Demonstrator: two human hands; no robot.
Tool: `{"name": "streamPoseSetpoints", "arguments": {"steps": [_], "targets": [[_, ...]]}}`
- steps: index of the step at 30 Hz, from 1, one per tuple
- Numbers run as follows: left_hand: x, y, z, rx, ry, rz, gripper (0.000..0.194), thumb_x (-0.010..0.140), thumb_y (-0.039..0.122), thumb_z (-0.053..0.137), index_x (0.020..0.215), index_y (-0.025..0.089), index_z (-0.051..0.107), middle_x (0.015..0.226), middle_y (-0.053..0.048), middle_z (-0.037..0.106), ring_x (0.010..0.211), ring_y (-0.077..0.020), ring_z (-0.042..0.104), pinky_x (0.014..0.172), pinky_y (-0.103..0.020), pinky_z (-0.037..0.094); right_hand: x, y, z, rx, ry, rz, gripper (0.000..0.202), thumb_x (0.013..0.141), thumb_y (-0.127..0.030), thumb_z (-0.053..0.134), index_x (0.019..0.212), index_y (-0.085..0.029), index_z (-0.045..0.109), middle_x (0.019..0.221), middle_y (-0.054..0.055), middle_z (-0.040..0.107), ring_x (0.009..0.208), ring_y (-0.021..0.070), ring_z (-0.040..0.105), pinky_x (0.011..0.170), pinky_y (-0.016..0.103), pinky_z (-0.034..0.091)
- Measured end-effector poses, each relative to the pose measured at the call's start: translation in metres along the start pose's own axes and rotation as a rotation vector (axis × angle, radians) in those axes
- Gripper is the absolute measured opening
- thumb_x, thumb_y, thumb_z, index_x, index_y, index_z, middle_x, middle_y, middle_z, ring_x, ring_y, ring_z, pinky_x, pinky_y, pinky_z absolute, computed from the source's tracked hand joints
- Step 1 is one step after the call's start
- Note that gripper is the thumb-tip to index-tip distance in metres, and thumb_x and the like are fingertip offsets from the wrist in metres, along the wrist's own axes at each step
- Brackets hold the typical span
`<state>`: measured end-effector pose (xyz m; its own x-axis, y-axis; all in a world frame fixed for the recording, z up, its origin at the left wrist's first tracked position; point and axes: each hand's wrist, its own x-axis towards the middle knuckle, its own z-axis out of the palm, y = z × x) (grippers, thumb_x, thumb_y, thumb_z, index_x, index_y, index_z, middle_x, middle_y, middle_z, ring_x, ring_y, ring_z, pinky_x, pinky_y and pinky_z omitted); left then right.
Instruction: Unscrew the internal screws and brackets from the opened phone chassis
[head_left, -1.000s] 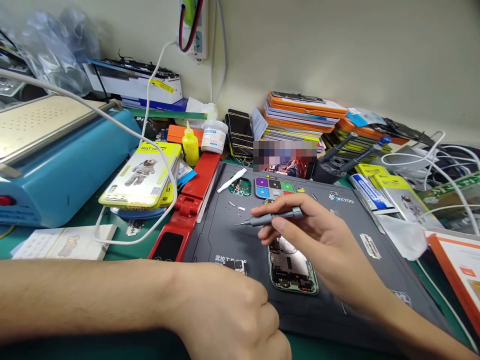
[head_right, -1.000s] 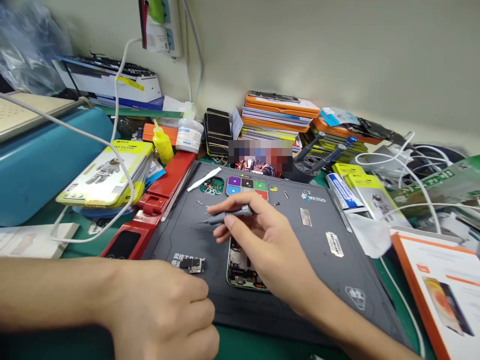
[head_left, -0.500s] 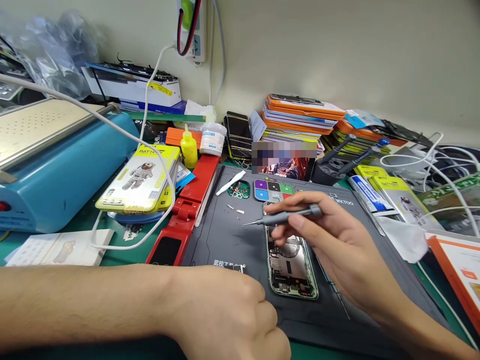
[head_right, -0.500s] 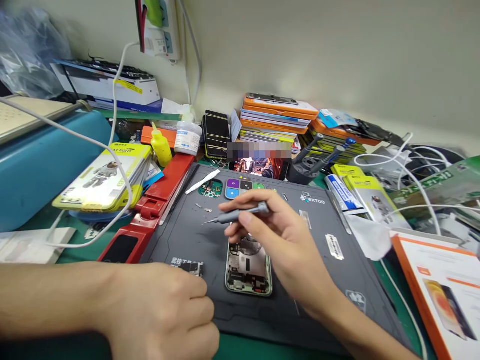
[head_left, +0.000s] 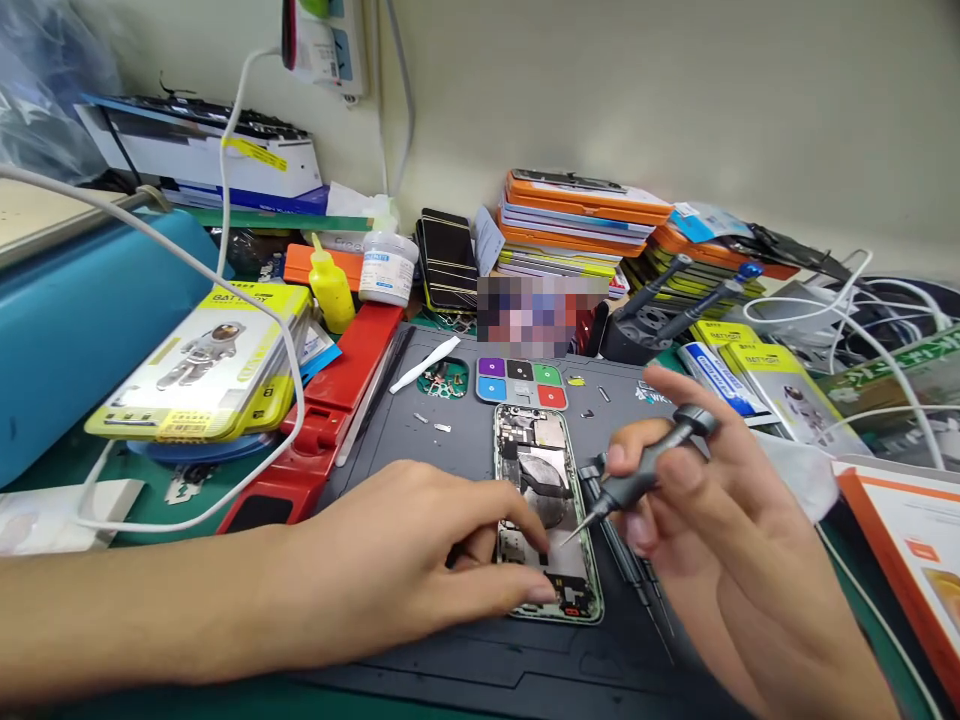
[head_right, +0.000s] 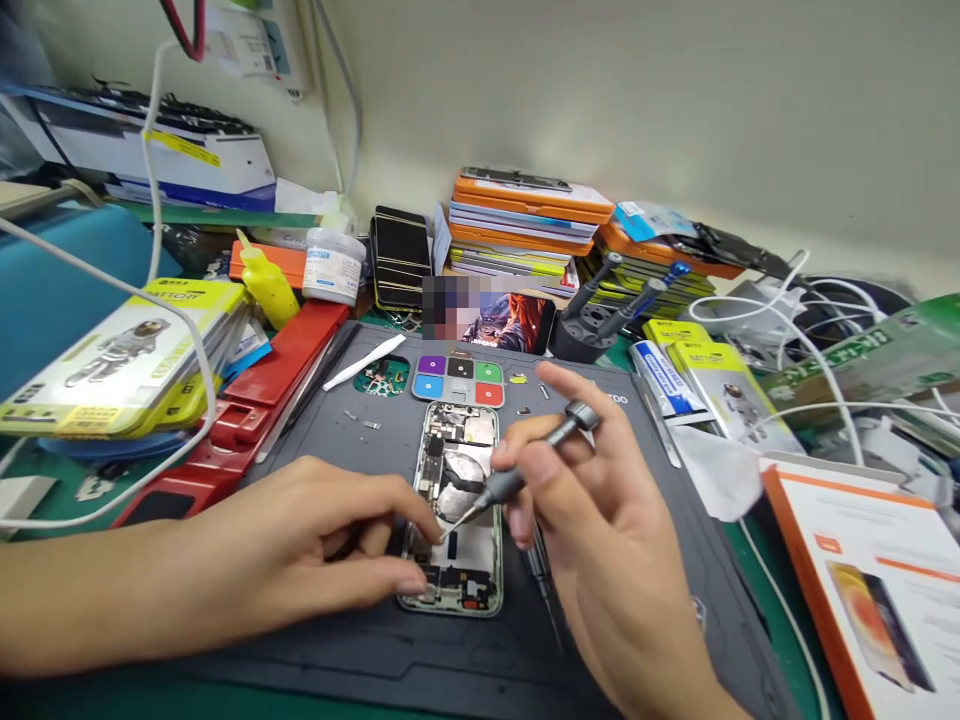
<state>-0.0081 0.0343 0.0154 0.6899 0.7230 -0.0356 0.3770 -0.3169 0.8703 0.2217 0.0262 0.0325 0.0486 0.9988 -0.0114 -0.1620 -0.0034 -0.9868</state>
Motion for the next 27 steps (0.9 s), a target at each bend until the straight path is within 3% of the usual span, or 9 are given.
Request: {"name": "streamPoseSetpoints", "arguments": {"steps": [2, 6, 12, 15, 19, 27], "targets": [[0.001, -0.003, 0.001, -0.020, 0.027, 0.001, 0.024, 0.100, 0.039, 0.072, 0.122, 0.029, 0.073, 0.076, 0.009, 0.070, 0.063, -0.0047, 0.062, 0.058, -0.011, 0.042, -0.004, 0.003, 0.001, -0.033, -0.020, -0.012, 0.043, 0.087, -0.035, 0.084, 0.127, -0.039, 0.069, 0.080, -0.003, 0.071, 0.054, 0.0070, 0.054, 0.049, 0.012, 0.053], [0.000, -0.005, 0.003, -0.099, 0.043, 0.030, 0.015, 0.102, 0.032, 0.070, 0.114, 0.027, 0.077, 0.093, 0.008, 0.080, 0.078, -0.0049, 0.073, 0.072, -0.009, 0.049, -0.008, 0.011, -0.002, -0.132, -0.046, -0.041, 0.038, 0.096, -0.035, 0.074, 0.133, -0.040, 0.065, 0.089, -0.001, 0.074, 0.062, 0.0109, 0.063, 0.055, 0.017, 0.059], [0.002, 0.000, -0.001, -0.208, 0.068, -0.070, 0.013, 0.105, 0.031, 0.065, 0.102, 0.027, 0.078, 0.091, 0.010, 0.081, 0.086, -0.0065, 0.076, 0.079, -0.010, 0.052, -0.017, 0.016, 0.000, -0.173, 0.022, -0.142, 0.038, 0.100, -0.034, 0.068, 0.137, -0.041, 0.060, 0.099, 0.002, 0.079, 0.080, 0.0169, 0.074, 0.068, 0.024, 0.067], [0.005, 0.005, -0.003, -0.291, 0.115, -0.136, 0.015, 0.103, 0.032, 0.068, 0.097, 0.026, 0.080, 0.089, 0.008, 0.082, 0.076, -0.0062, 0.072, 0.069, -0.010, 0.052, -0.023, 0.015, 0.002, -0.180, 0.060, -0.183, 0.037, 0.102, -0.032, 0.065, 0.137, -0.043, 0.058, 0.103, 0.002, 0.079, 0.089, 0.0183, 0.077, 0.074, 0.026, 0.069], [0.005, 0.008, -0.004, -0.467, 0.110, -0.249, 0.016, 0.101, 0.034, 0.069, 0.101, 0.026, 0.082, 0.092, 0.003, 0.083, 0.054, -0.0047, 0.054, 0.046, -0.010, 0.042, -0.028, 0.013, 0.002, -0.231, 0.118, -0.267, 0.037, 0.102, -0.029, 0.065, 0.136, -0.043, 0.057, 0.104, 0.002, 0.079, 0.104, 0.0201, 0.076, 0.088, 0.031, 0.067], [0.005, 0.002, -0.004, -0.454, 0.077, -0.213, 0.019, 0.104, 0.034, 0.066, 0.112, 0.026, 0.081, 0.098, -0.001, 0.083, 0.055, -0.0049, 0.051, 0.048, -0.011, 0.042, -0.021, 0.013, 0.004, -0.132, 0.124, -0.124, 0.039, 0.096, -0.036, 0.074, 0.131, -0.046, 0.061, 0.106, 0.003, 0.077, 0.091, 0.0218, 0.077, 0.074, 0.032, 0.071]]}}
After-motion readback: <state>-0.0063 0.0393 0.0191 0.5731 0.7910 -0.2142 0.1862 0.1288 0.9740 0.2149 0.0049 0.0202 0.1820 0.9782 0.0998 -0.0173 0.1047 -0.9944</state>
